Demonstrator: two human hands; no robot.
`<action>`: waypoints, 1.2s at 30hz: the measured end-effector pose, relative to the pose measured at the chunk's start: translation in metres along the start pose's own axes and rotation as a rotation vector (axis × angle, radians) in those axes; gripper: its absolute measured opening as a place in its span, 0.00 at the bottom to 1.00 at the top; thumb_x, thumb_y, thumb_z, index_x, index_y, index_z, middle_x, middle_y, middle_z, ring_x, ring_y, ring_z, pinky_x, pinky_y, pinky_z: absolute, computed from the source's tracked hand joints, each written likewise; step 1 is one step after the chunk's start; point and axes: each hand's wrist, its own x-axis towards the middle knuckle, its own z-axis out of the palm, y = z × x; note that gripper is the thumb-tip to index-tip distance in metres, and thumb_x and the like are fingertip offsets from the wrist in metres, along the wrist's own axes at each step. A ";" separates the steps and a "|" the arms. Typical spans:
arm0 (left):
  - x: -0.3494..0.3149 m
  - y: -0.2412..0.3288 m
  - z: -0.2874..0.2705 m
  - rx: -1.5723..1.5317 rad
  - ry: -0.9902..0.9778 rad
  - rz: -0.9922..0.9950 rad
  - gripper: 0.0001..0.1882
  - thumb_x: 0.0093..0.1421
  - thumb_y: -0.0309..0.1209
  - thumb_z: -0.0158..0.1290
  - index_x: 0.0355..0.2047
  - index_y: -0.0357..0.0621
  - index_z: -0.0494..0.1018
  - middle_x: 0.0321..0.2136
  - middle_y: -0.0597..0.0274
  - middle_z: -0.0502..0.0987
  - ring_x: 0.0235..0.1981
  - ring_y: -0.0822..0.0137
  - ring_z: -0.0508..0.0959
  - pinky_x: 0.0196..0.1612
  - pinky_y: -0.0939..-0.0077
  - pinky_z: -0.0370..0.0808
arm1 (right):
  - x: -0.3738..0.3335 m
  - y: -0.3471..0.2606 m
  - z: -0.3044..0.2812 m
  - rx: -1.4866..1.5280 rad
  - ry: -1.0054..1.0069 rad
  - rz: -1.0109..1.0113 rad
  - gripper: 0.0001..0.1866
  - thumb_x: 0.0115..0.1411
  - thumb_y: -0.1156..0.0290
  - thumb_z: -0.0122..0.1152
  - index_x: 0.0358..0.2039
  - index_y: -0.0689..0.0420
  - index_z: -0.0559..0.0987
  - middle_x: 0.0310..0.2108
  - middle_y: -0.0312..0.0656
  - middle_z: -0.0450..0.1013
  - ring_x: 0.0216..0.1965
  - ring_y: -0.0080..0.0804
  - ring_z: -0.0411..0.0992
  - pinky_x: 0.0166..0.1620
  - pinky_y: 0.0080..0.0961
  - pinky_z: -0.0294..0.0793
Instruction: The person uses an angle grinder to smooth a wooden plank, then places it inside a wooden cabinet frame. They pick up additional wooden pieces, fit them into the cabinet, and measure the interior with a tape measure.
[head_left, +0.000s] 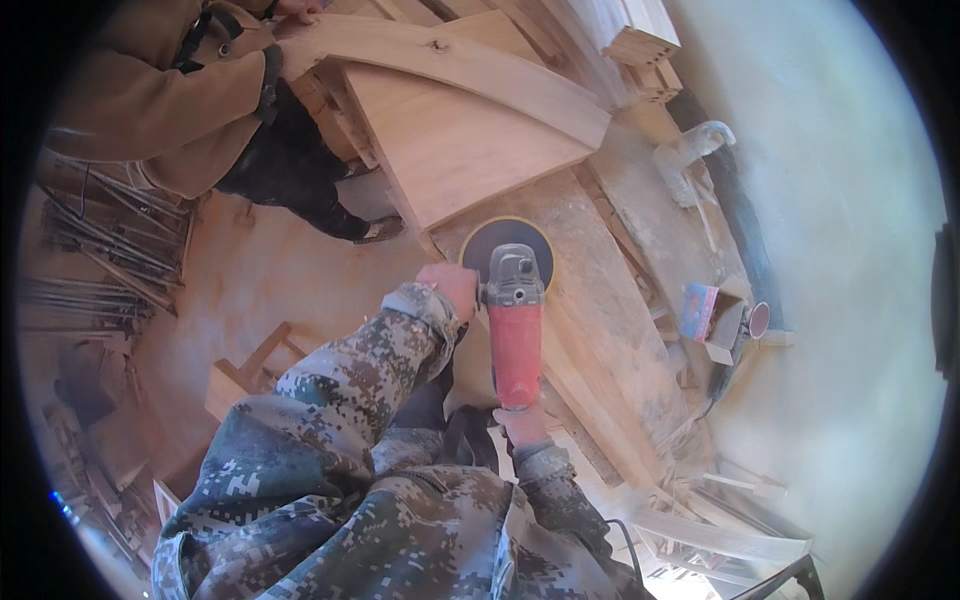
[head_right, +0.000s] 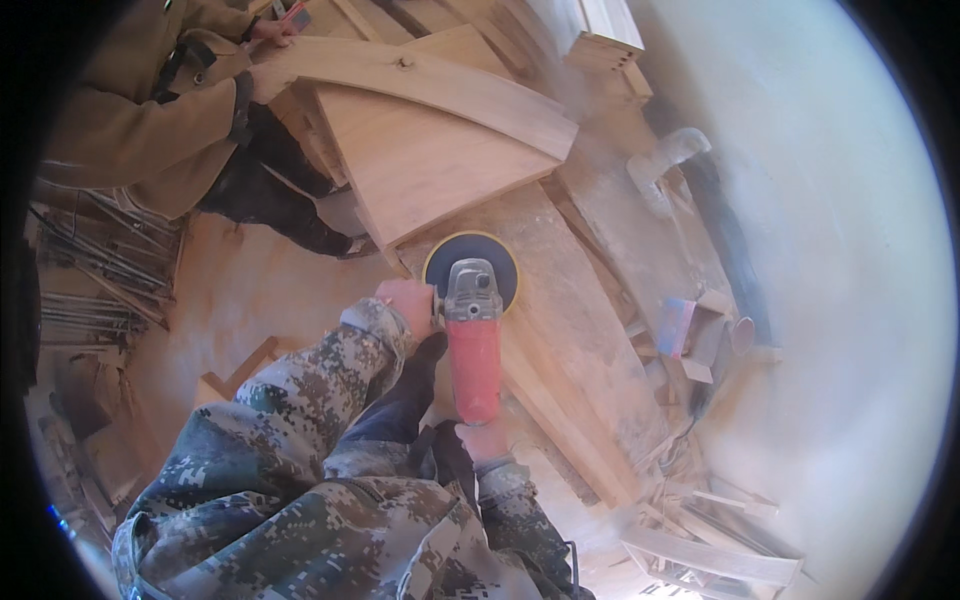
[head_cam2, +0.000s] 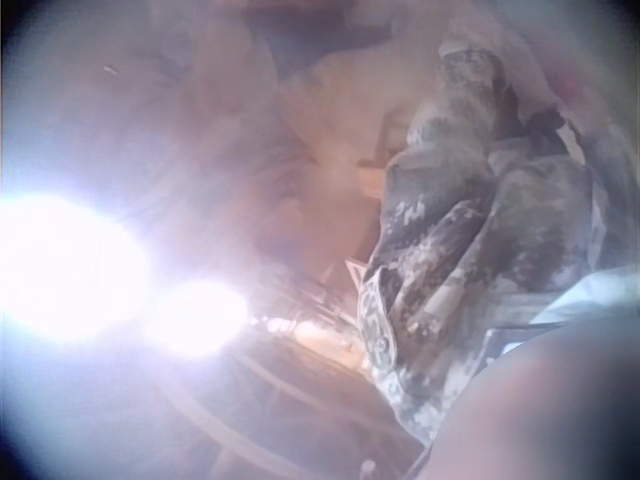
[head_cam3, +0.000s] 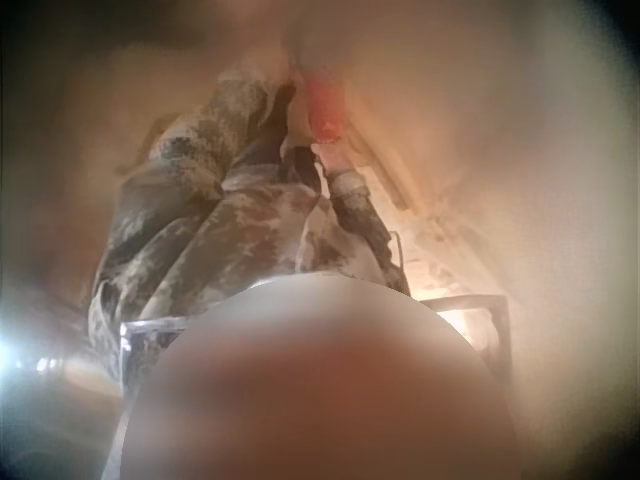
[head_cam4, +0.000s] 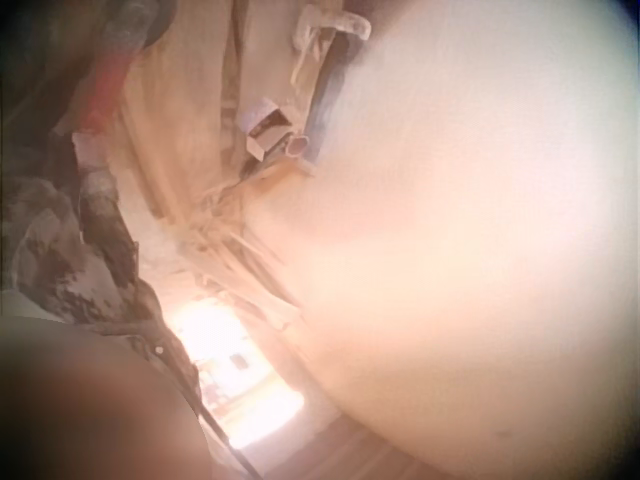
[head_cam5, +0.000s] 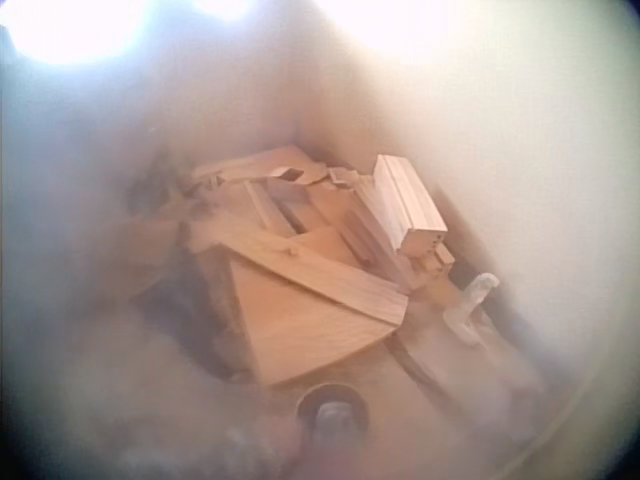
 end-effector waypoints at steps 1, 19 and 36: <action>0.004 -0.001 -0.007 0.015 0.003 0.009 0.12 0.56 0.34 0.57 0.37 0.46 0.85 0.36 0.49 0.85 0.42 0.48 0.85 0.46 0.55 0.81 | 0.000 -0.006 0.004 -0.004 0.002 0.050 0.08 0.50 0.81 0.67 0.30 0.57 0.77 0.20 0.34 0.71 0.17 0.24 0.71 0.20 0.26 0.67; 0.024 0.048 0.036 0.201 -0.007 0.115 0.14 0.54 0.43 0.57 0.35 0.50 0.83 0.31 0.47 0.84 0.35 0.45 0.85 0.41 0.51 0.81 | -0.039 0.027 -0.001 -0.163 0.165 -0.030 0.19 0.48 0.65 0.72 0.38 0.64 0.84 0.34 0.57 0.82 0.44 0.51 0.82 0.47 0.40 0.79; -0.007 0.193 0.113 0.197 0.099 0.693 0.14 0.53 0.44 0.60 0.31 0.47 0.84 0.33 0.49 0.84 0.39 0.48 0.85 0.44 0.53 0.81 | -0.086 0.138 -0.010 0.288 0.545 0.021 0.06 0.47 0.76 0.67 0.28 0.57 0.80 0.21 0.39 0.75 0.21 0.31 0.75 0.25 0.31 0.74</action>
